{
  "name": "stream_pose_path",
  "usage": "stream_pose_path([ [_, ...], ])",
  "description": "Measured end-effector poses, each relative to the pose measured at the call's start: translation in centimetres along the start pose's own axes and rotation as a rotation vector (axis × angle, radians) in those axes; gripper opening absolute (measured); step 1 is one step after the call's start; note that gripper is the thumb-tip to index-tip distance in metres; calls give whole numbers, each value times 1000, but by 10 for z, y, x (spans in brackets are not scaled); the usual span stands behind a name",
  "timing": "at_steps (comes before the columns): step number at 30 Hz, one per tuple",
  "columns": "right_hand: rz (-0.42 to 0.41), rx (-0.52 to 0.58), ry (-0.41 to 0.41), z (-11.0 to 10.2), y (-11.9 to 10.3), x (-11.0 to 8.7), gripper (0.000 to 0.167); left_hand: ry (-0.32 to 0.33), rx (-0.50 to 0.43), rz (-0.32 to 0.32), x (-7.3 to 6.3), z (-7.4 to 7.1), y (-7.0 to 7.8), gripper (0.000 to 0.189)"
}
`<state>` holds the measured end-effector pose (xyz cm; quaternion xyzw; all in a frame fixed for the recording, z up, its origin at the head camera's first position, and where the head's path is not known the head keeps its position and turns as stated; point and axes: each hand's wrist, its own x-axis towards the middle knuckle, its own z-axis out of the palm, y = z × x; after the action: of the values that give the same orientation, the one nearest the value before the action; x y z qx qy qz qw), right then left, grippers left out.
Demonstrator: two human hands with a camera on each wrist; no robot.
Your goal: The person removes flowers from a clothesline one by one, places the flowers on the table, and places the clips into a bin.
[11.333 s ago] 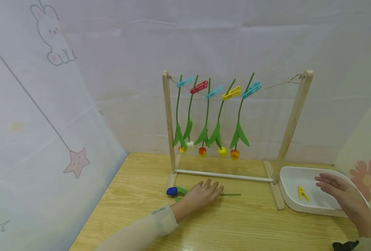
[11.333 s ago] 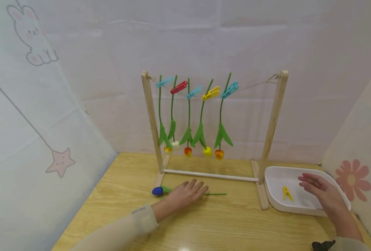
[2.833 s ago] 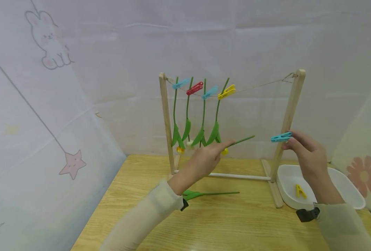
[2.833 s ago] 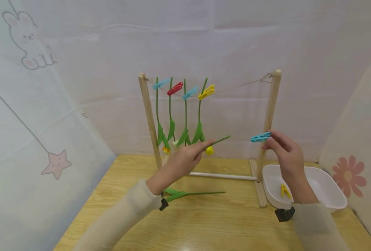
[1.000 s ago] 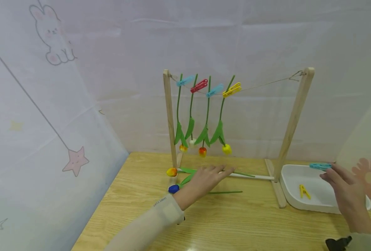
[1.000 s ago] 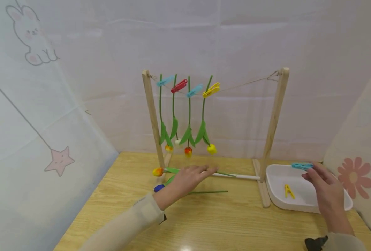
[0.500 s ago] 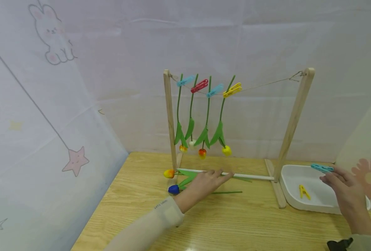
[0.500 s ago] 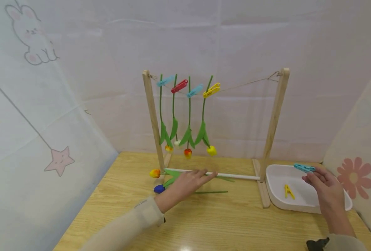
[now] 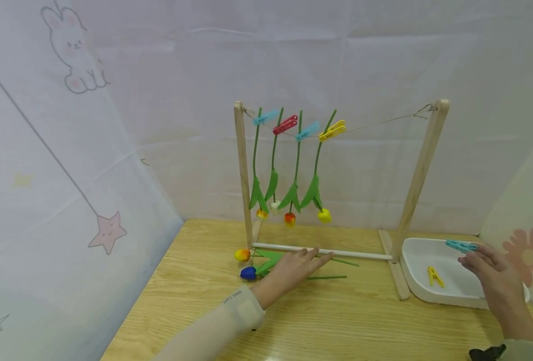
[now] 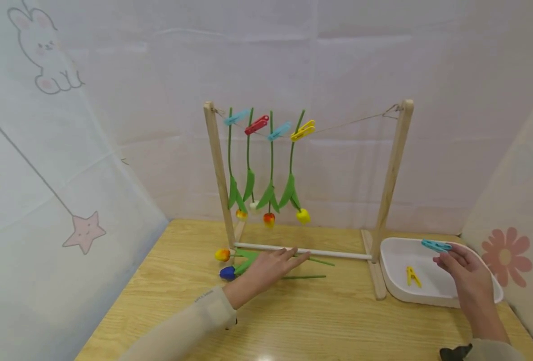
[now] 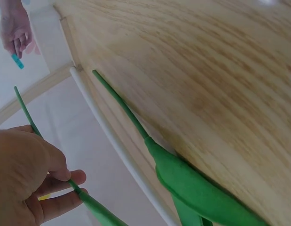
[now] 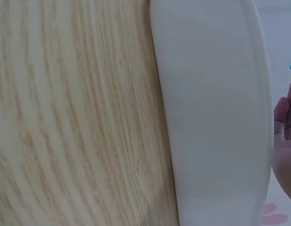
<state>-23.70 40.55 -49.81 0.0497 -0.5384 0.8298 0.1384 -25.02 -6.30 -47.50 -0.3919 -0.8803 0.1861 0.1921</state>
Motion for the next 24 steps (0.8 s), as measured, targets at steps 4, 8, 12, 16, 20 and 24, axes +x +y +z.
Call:
stream_pose_path([
  [4,25,1,-4,-2,-1,1,31,-23,14,3,0,3,3,82],
  [8,45,-22,5,-4,-1,2,30,-33,25,6,1,5,6,80],
  [12,76,-124,19,-8,1,3,28,-33,44,13,1,7,9,80],
  [16,130,-230,26,-10,1,5,23,-44,61,16,2,11,11,82],
  [20,179,-304,27,-11,-1,6,20,-76,48,11,4,14,13,83],
  [24,212,-432,10,-13,-1,8,21,-122,11,-3,6,16,14,84],
])
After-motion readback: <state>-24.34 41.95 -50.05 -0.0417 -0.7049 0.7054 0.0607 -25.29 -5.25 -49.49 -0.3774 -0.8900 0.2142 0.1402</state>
